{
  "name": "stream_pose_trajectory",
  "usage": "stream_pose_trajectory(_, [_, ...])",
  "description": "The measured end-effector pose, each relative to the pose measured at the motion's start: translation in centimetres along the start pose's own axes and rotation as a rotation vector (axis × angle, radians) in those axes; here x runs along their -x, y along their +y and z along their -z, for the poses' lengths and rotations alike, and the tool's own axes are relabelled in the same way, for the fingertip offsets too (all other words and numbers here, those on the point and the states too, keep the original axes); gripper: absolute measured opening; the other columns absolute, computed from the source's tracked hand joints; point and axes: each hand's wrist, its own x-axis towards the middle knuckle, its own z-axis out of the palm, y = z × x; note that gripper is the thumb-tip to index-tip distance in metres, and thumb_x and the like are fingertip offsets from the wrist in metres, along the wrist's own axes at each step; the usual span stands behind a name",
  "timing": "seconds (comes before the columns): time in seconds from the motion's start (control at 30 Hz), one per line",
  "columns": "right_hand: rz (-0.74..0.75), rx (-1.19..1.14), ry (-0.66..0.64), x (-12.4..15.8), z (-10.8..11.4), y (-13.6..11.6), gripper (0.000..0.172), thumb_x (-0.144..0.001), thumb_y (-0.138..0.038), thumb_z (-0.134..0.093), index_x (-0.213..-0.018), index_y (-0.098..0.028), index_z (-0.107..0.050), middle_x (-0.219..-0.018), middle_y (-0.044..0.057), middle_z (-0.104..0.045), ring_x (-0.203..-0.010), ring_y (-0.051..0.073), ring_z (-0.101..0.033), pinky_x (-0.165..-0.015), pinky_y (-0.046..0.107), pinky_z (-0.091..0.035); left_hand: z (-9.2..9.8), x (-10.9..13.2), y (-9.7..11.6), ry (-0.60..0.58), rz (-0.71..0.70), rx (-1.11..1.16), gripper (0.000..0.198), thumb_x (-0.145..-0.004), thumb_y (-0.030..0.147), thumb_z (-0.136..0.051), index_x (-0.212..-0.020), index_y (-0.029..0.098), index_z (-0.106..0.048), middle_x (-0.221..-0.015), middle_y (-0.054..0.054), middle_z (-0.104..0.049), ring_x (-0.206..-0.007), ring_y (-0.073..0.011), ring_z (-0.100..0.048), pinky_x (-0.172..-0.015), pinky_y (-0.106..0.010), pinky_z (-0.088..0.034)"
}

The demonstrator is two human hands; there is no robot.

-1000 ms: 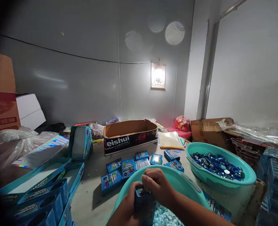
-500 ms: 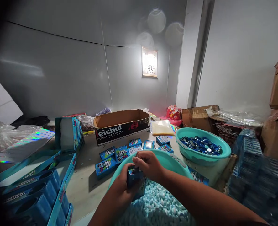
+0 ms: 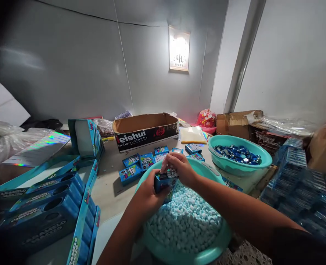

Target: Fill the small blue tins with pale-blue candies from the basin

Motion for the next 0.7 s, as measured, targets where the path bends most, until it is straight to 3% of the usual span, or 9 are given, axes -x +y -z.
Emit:
stream_pose_trajectory(0.13, [-0.041,-0.041,-0.055,-0.18,0.40,0.05,0.035,-0.094,-0.043,-0.056,-0.075,-0.017,-0.067,-0.064,0.002,-0.063,-0.063,0.016,-0.061,-0.066,0.029,-0.048,-0.06,-0.12,-0.06,0.000,-0.010,-0.043,0.038,-0.084,0.031,-0.061,-0.119,0.025,-0.050,-0.102,-0.003,-0.064,-0.091,-0.0242,-0.059,-0.076,-0.034,-0.043])
stream_pose_trajectory(0.37, [-0.036,-0.068,0.004,-0.37,0.40,-0.12,0.038,-0.092,-0.046,-0.057,-0.069,-0.016,-0.064,-0.055,0.001,-0.058,-0.055,0.014,-0.056,-0.056,0.026,-0.042,0.00,-0.16,0.15,0.036,-0.021,-0.067,0.035,-0.083,0.033,-0.062,-0.116,0.023,-0.055,-0.099,-0.003,-0.065,-0.087,-0.0229,-0.059,-0.074,-0.034,-0.043])
stream_pose_trajectory(0.53, [-0.023,-0.039,0.016,-0.31,0.31,0.04,0.041,-0.093,-0.046,-0.056,-0.064,-0.017,-0.062,-0.050,0.000,-0.053,-0.052,0.013,-0.051,-0.052,0.025,-0.036,0.27,-0.12,-0.02,-0.020,-0.013,0.080,0.034,-0.081,0.032,-0.065,-0.113,0.025,-0.056,-0.098,0.001,-0.065,-0.084,-0.0187,-0.060,-0.073,-0.031,-0.045])
stream_pose_trajectory(0.7, [-0.002,0.031,0.002,-0.05,0.52,0.38,0.044,-0.094,-0.045,-0.053,-0.062,-0.017,-0.060,-0.052,0.000,-0.053,-0.052,0.012,-0.048,-0.052,0.026,-0.033,0.31,-0.15,-0.14,-0.022,-0.011,0.051,0.034,-0.082,0.033,-0.065,-0.114,0.025,-0.054,-0.099,0.001,-0.064,-0.086,-0.0193,-0.059,-0.074,-0.032,-0.044])
